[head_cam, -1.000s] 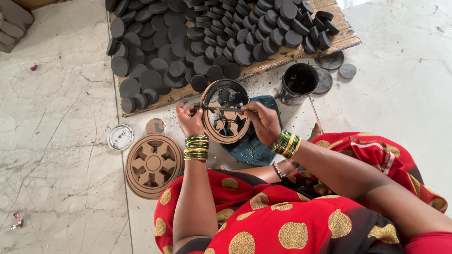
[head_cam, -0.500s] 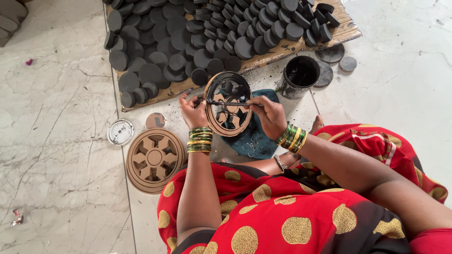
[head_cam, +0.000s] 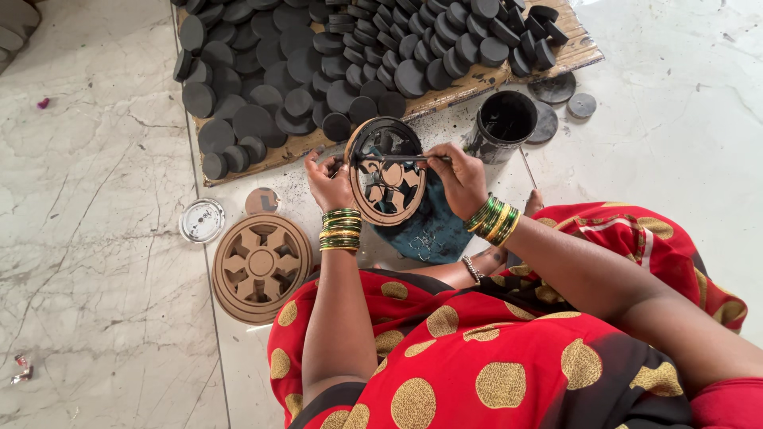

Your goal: The person sits on the floor and paints carved wooden decorative discs black, using a brush dipped from a cup of black paint. They hold each disc steady with one hand while brushing its recessed patterned face, working through discs one at a time, with many already-painted black discs stacked on a board nearby.

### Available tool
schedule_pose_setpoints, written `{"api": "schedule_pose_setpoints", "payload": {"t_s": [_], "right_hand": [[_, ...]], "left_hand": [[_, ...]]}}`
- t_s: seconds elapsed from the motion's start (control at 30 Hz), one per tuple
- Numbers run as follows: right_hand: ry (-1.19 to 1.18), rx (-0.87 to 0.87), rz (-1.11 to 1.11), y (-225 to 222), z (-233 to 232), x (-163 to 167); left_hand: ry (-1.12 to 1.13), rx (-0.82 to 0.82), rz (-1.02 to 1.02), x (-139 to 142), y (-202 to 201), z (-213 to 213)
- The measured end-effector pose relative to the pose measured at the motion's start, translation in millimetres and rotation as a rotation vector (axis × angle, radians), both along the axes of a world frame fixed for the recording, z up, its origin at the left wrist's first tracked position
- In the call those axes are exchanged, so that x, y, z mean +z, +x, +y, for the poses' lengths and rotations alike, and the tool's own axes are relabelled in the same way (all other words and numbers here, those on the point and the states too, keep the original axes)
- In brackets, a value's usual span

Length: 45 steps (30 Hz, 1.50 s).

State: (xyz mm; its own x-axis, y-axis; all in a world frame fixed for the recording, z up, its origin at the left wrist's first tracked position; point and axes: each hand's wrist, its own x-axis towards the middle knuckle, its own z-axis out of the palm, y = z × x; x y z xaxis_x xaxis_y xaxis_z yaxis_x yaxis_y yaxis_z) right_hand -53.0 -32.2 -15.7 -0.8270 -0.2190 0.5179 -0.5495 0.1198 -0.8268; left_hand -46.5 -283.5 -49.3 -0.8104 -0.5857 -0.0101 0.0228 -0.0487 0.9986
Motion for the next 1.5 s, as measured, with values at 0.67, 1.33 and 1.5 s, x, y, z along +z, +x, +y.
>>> {"api": "schedule_pose_setpoints", "payload": {"t_s": [0.67, 1.33, 1.5], "right_hand": [[-0.036, -0.103, 0.061, -22.8, -17.4, 49.7], [0.023, -0.098, 0.091, -19.1, -15.2, 39.1], [0.056, -0.164, 0.107, -25.8, -12.5, 25.9]], "left_hand": [[-0.207, 0.047, -0.034, -2.0, -0.6, 8.4], [-0.250, 0.060, -0.101, 4.1, 3.3, 12.2], [-0.252, 0.084, -0.071, 0.9, 3.2, 10.9]]}}
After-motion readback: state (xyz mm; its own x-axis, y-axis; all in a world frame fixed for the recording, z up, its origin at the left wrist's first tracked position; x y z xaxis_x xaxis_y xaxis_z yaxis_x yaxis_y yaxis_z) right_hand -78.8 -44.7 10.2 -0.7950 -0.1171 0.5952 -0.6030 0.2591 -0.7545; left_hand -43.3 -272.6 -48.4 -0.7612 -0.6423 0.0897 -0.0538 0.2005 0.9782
